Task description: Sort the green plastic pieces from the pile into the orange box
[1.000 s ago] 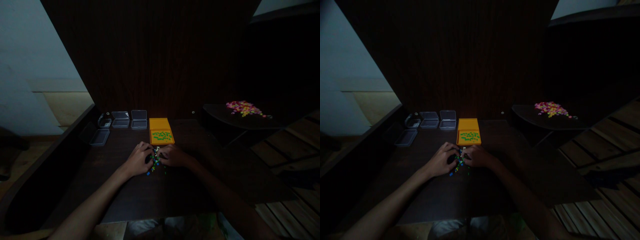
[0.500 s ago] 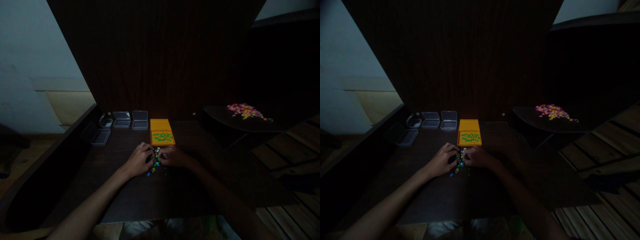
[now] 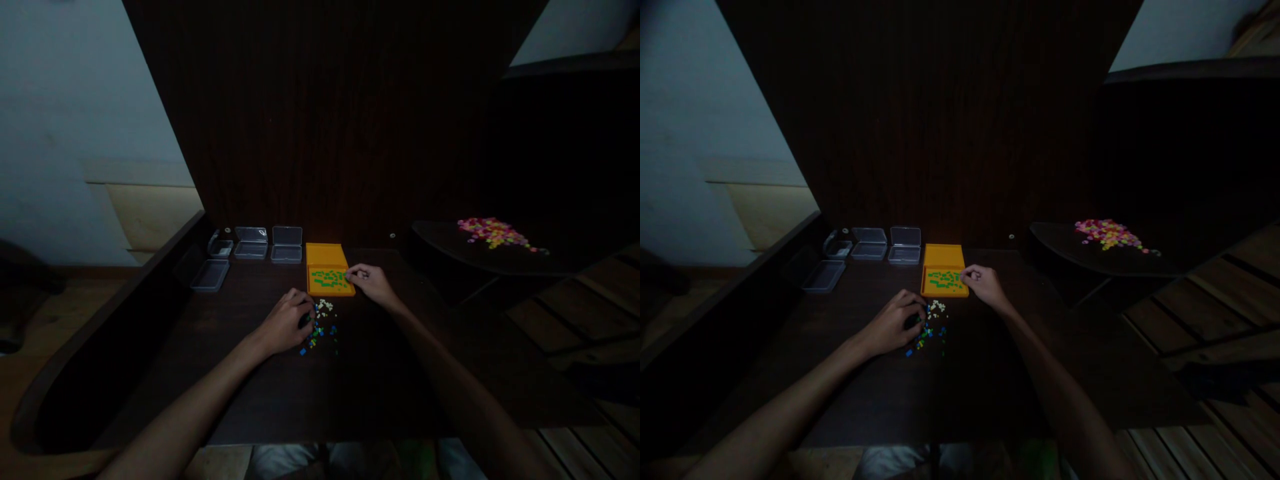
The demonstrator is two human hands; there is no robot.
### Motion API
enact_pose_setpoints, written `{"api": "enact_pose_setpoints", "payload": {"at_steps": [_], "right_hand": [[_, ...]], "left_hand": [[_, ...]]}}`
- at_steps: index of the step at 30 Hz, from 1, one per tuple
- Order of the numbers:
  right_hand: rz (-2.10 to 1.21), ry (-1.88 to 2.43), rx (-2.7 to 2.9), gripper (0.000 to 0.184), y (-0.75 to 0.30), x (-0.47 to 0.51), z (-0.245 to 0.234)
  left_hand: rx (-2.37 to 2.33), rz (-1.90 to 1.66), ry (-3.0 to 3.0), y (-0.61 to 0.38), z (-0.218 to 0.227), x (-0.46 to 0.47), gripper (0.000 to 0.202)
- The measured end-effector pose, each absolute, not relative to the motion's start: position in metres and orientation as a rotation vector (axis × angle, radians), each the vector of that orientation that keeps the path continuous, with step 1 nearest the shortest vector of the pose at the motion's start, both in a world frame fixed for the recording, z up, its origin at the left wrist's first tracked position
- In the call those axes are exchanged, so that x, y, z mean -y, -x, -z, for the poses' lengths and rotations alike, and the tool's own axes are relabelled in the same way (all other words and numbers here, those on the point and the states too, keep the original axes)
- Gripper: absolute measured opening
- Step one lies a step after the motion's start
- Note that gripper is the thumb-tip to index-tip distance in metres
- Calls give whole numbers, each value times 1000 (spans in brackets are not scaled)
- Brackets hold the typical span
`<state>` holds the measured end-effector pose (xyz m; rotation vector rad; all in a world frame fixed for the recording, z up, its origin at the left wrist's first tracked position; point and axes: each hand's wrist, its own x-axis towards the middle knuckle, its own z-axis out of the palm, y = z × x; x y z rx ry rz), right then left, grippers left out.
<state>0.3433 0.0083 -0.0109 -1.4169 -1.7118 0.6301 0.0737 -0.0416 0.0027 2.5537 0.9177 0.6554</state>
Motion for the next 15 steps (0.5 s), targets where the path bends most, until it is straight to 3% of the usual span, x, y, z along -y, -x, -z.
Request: {"api": "enact_pose_setpoints", "payload": {"at_steps": [15], "right_hand": [[-361,1689,1828,24,-337,-31,13]], "left_hand": [[-878,-672,-2564,-74,-1,42,8]]}}
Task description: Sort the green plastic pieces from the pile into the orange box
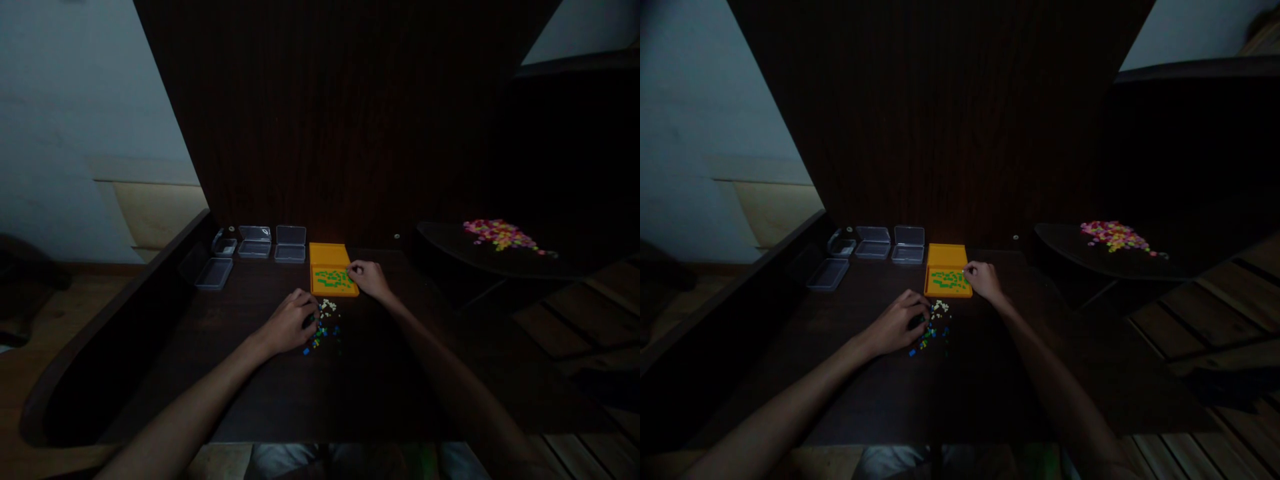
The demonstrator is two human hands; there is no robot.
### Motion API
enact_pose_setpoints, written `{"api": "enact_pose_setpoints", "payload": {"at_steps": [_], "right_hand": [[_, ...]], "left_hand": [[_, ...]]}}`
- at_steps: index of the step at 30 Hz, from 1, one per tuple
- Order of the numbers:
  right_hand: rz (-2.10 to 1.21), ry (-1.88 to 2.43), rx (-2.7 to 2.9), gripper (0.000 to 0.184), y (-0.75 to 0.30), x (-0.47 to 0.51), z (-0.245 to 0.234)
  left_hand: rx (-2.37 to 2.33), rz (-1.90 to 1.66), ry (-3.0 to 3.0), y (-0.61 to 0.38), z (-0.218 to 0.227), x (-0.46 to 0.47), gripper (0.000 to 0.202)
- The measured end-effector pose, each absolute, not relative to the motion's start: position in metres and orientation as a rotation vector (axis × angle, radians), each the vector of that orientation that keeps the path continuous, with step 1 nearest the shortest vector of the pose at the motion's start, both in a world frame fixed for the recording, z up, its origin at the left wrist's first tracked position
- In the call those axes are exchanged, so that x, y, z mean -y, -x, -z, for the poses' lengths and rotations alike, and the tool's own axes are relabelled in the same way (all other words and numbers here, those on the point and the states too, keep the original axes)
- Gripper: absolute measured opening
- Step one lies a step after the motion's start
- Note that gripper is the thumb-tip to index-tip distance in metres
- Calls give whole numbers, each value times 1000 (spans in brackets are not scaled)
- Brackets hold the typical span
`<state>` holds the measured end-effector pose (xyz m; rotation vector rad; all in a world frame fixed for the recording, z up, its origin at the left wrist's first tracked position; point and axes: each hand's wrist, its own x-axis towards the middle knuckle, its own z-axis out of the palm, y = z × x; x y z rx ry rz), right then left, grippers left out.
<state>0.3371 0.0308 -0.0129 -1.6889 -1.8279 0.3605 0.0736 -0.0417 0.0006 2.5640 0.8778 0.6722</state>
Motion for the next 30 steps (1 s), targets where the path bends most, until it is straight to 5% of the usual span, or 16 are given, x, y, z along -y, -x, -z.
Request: {"api": "enact_pose_setpoints", "payload": {"at_steps": [30], "right_hand": [[-104,1788,2045,35,-339,-6,9]], "left_hand": [[-871,-646,-2575,-74,-2,42,10]]}}
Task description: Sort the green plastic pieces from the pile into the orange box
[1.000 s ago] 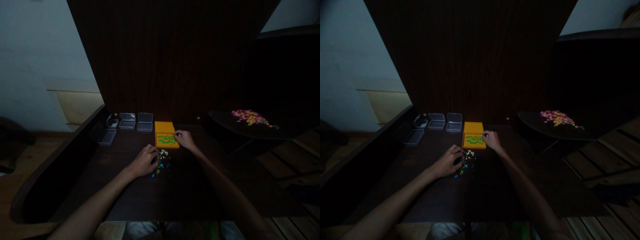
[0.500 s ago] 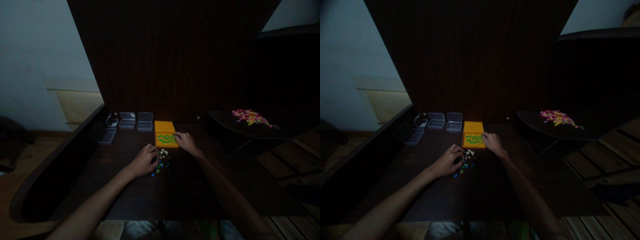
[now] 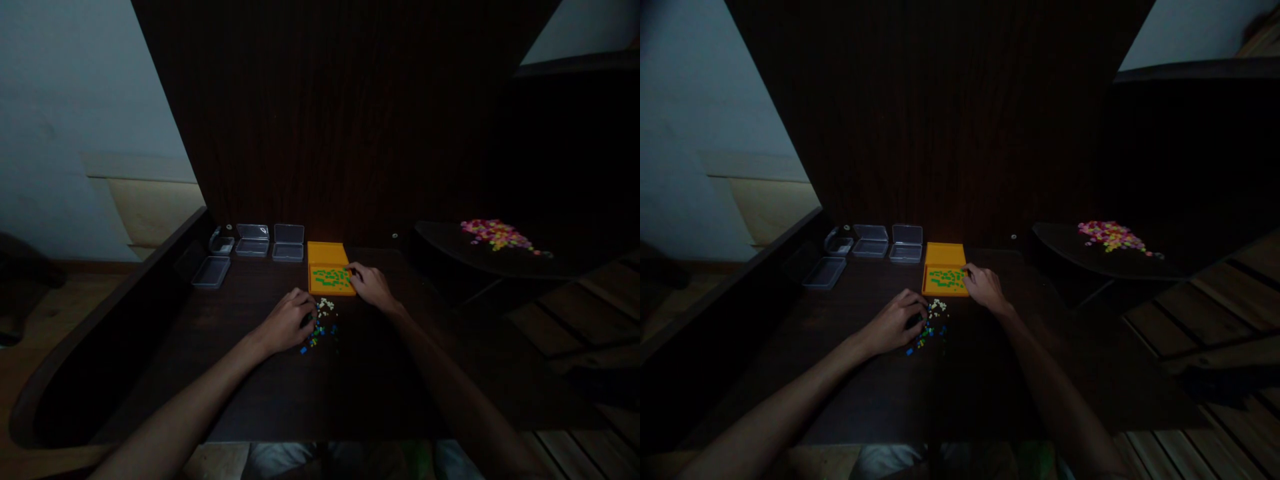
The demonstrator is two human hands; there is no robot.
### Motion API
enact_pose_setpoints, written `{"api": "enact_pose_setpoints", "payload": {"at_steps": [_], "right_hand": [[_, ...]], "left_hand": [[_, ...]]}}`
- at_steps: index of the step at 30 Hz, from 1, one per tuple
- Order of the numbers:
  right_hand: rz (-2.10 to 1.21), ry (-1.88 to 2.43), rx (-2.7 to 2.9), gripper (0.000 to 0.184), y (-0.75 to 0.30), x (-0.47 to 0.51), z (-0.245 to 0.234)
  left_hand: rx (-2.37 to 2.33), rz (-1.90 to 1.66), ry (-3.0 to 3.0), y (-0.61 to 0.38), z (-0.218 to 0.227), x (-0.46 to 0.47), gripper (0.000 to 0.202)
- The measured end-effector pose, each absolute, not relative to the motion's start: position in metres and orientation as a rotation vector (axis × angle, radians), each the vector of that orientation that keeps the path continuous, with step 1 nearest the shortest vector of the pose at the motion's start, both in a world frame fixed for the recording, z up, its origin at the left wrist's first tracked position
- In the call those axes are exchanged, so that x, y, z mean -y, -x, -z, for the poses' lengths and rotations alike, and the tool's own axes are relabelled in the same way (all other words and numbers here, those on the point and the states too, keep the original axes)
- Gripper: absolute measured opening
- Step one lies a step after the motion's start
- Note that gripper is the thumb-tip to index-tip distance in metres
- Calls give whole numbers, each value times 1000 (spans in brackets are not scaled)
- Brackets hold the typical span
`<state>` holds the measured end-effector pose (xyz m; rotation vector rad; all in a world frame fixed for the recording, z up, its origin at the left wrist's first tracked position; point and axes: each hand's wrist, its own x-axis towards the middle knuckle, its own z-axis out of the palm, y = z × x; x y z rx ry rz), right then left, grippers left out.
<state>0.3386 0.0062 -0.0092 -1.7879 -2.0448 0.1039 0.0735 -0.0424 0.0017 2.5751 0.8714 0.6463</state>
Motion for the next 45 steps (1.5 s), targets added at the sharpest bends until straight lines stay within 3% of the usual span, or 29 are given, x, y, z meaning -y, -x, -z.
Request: {"api": "enact_pose_setpoints", "payload": {"at_steps": [8,25,45], "right_hand": [[-147,1682,2008,34,-335,-1,6],[-256,915,2233,14,-276,39,17],[-265,1061,2484,9,-268,44,15]], "left_hand": [[-883,-633,-2575,-73,0,42,8],[-1042,-589,-2620,-67,-11,39,8],[-1094,-581,-2674,-67,-8,40,4]]}}
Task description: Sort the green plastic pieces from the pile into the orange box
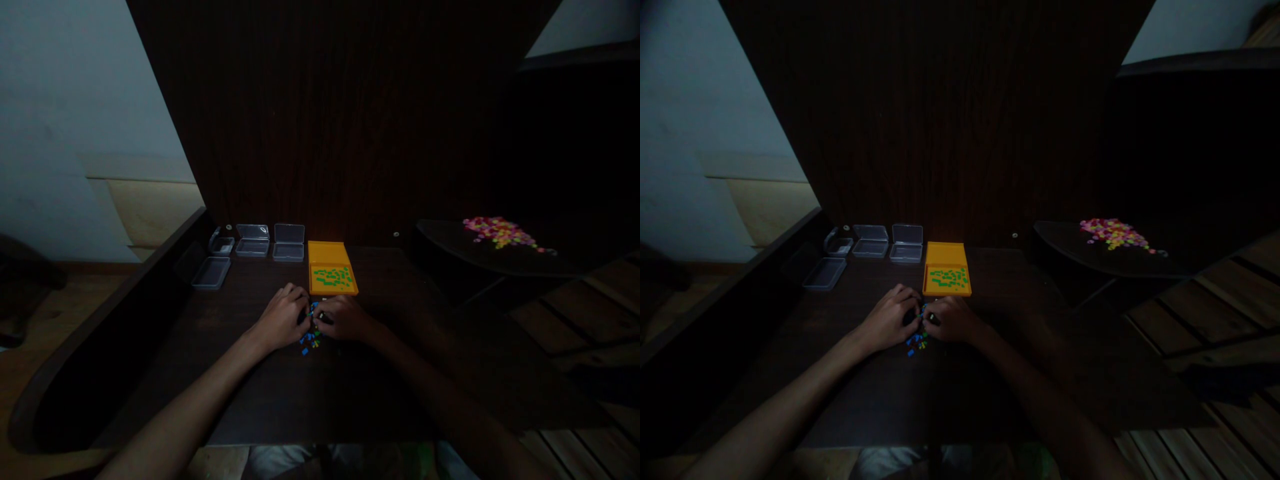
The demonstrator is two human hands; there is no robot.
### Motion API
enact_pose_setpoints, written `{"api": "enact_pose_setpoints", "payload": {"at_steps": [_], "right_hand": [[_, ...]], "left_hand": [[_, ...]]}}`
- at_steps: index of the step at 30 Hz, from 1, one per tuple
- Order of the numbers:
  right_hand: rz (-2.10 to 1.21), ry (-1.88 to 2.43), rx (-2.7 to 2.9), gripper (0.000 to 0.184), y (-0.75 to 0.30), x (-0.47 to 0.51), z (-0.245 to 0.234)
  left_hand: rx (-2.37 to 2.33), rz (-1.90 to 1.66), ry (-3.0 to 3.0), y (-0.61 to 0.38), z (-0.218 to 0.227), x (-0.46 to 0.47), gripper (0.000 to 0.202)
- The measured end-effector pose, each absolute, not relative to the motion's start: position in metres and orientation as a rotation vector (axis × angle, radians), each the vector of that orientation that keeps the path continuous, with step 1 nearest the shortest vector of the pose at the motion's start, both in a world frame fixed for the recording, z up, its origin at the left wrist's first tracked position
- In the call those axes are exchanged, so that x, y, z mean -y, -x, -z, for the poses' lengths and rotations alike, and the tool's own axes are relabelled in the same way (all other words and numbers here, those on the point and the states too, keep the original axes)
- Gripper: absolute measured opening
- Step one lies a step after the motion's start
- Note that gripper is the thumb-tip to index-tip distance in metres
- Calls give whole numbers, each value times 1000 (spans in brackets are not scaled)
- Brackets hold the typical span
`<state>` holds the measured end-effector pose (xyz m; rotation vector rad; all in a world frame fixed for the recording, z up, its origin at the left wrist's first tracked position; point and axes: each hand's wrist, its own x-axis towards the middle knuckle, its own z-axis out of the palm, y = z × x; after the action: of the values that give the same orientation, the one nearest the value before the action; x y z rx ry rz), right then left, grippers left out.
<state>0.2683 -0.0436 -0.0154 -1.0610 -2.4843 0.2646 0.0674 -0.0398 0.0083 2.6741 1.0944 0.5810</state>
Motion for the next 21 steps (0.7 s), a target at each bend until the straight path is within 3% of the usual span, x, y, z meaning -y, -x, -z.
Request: {"api": "enact_pose_setpoints", "payload": {"at_steps": [21], "right_hand": [[-317,1012,2411,8,-270,40,10]], "left_hand": [[-1060,-687,-2616,-69,-9,39,4]]}}
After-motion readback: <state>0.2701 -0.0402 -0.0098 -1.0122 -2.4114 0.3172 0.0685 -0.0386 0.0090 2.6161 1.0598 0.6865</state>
